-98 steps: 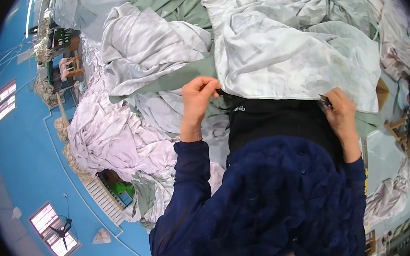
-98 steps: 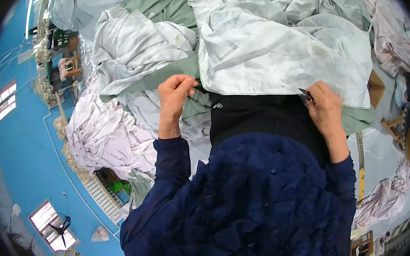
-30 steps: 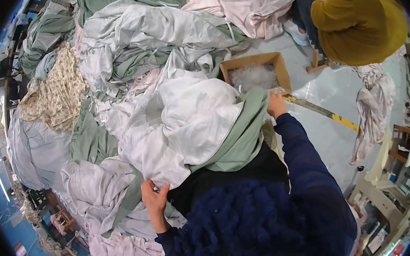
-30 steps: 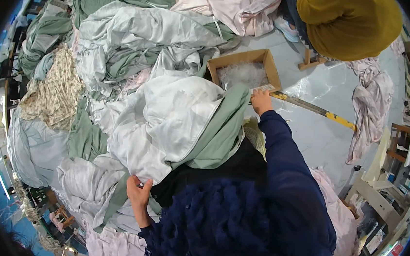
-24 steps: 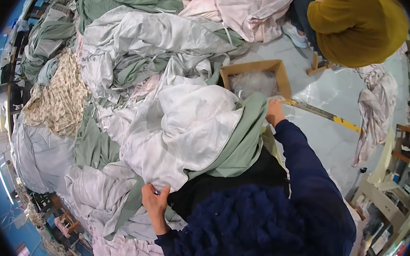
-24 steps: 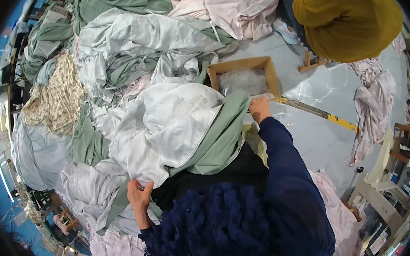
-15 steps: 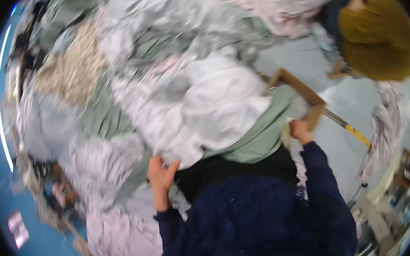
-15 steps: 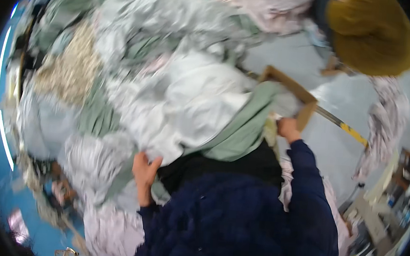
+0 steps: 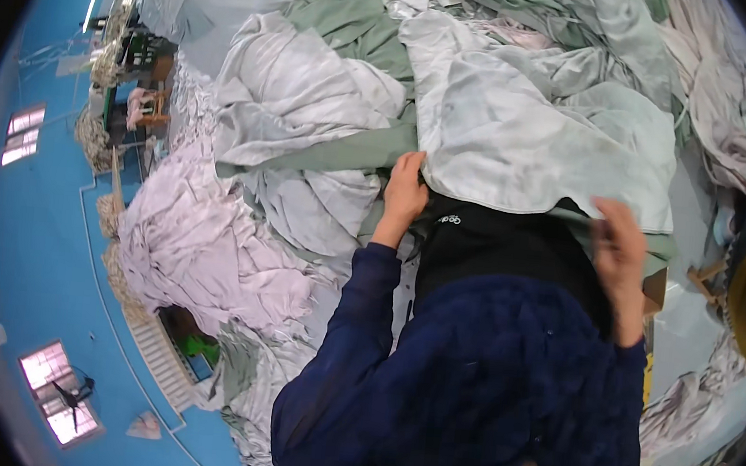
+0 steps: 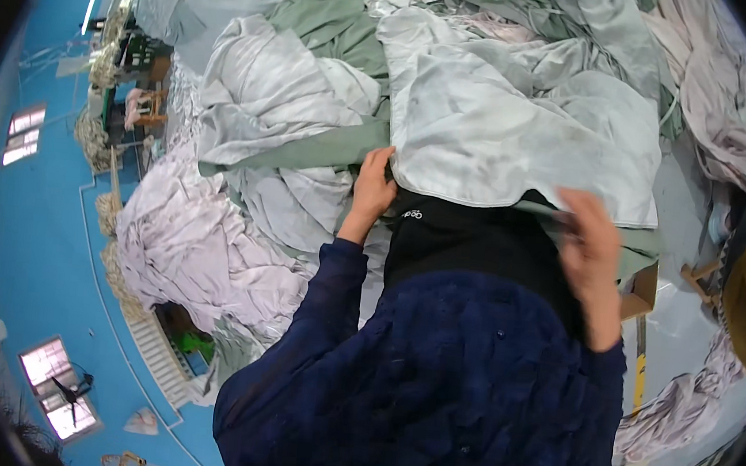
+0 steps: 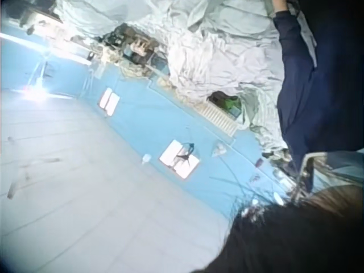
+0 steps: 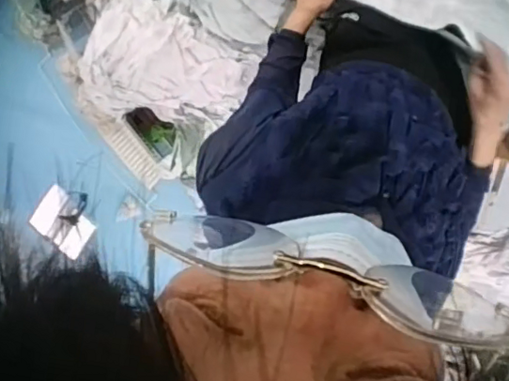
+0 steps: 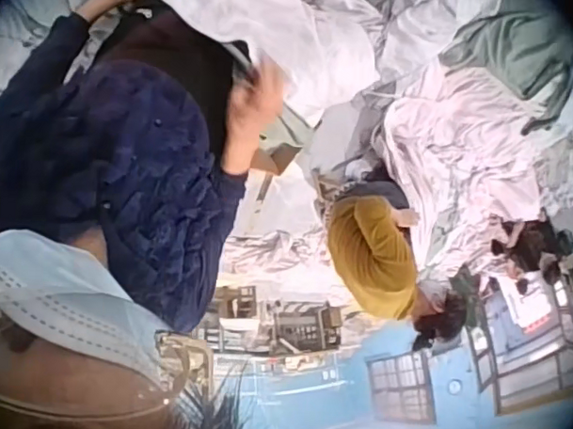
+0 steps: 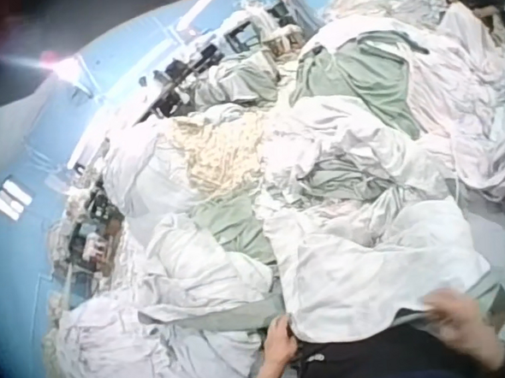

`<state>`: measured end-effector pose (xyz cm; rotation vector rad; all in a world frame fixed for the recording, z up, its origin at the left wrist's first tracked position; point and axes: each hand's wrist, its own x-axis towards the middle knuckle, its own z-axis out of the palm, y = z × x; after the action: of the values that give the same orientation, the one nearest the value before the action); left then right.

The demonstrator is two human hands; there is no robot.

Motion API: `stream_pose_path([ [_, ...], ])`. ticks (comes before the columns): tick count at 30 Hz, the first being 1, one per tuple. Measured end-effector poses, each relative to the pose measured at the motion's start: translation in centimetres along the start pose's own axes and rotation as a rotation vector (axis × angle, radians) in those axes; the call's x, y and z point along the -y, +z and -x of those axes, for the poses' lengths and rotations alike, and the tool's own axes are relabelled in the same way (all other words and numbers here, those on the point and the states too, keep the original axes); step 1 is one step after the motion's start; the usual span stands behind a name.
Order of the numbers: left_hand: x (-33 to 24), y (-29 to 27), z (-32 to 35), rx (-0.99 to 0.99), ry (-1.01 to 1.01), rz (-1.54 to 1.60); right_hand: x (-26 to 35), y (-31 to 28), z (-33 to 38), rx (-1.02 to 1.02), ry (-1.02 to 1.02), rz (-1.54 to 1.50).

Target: Inspect large pieces of fabric and use thread snippers to trim loose threads.

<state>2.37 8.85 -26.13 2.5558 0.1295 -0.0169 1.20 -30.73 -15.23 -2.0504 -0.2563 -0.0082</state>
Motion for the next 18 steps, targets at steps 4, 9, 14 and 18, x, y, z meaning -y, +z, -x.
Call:
stream_pose_path([
  [4,1.5,1.6,-0.1,0.003,0.059,-0.043,4.1,8.5,-4.2,0.234,-0.222,0.198],
  [9,1.8,2.9,-2.6,-0.217,0.184,0.046,2.0,10.0,-4.8,0.237,-0.329,0.373],
  [14,1.0,1.5,-4.6,-0.233,0.296,-0.020,5.3,5.3,-5.0,0.071,-0.270,0.073],
  [18,-1.1,-0.7,-7.4,-0.139,0.412,-0.063,6.1,-1.2,-1.8,0.035,-0.243,-0.037],
])
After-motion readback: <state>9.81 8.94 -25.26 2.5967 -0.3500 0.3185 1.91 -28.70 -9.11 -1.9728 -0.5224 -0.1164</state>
